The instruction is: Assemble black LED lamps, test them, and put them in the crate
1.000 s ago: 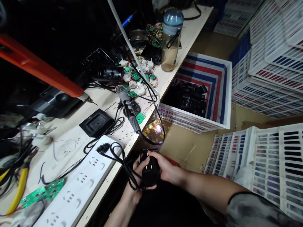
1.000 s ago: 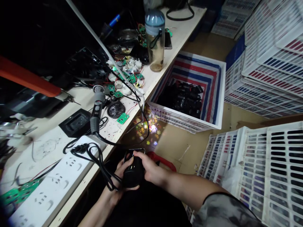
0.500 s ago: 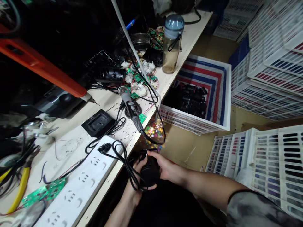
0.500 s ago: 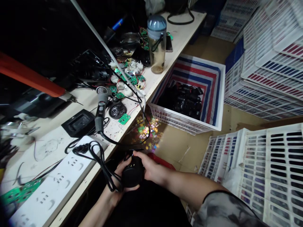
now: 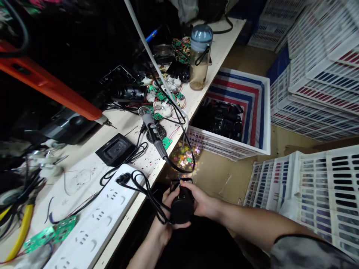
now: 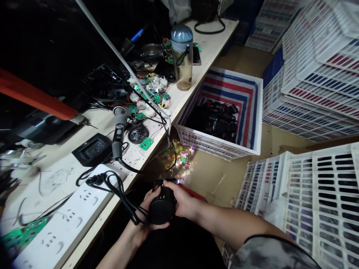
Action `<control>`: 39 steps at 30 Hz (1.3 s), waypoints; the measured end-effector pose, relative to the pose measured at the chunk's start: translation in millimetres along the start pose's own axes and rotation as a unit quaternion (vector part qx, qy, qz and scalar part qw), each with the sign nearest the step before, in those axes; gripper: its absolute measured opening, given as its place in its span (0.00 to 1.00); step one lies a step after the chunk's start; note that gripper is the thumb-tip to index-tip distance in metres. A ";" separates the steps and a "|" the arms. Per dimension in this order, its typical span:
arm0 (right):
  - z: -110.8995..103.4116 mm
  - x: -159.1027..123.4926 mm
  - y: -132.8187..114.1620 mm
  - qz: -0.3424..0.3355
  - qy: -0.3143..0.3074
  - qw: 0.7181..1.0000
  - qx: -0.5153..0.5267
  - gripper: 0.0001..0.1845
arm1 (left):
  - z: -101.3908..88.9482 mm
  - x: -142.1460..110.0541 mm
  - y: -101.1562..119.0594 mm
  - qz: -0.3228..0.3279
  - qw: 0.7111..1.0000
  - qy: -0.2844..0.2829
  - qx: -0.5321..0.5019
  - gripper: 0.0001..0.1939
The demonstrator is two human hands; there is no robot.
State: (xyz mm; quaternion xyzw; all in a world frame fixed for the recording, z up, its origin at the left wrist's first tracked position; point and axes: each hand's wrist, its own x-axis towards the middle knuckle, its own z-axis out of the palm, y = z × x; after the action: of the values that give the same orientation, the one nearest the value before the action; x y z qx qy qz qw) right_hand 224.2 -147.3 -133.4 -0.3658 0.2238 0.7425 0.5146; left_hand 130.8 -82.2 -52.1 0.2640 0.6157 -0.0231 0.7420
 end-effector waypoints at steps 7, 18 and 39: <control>1.5 -9.7 0.5 0.012 0.051 0.998 0.027 0.22 | 1.7 -2.3 -5.3 0.019 1.000 -0.018 0.007 0.30; 2.2 -8.5 2.6 0.008 0.064 0.997 0.039 0.19 | 0.6 -11.8 -2.6 0.038 0.999 -0.021 -0.028 0.33; 2.1 -5.2 3.6 -0.008 0.037 0.999 0.011 0.21 | -3.1 -8.4 -4.0 0.047 0.998 -0.028 -0.011 0.33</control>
State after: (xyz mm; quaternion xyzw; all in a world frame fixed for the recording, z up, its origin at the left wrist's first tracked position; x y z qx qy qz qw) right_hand 221.3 -150.3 -128.3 -0.3891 0.2479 0.7221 0.5155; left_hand 124.5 -86.8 -46.1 0.2836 0.5820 0.0115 0.7621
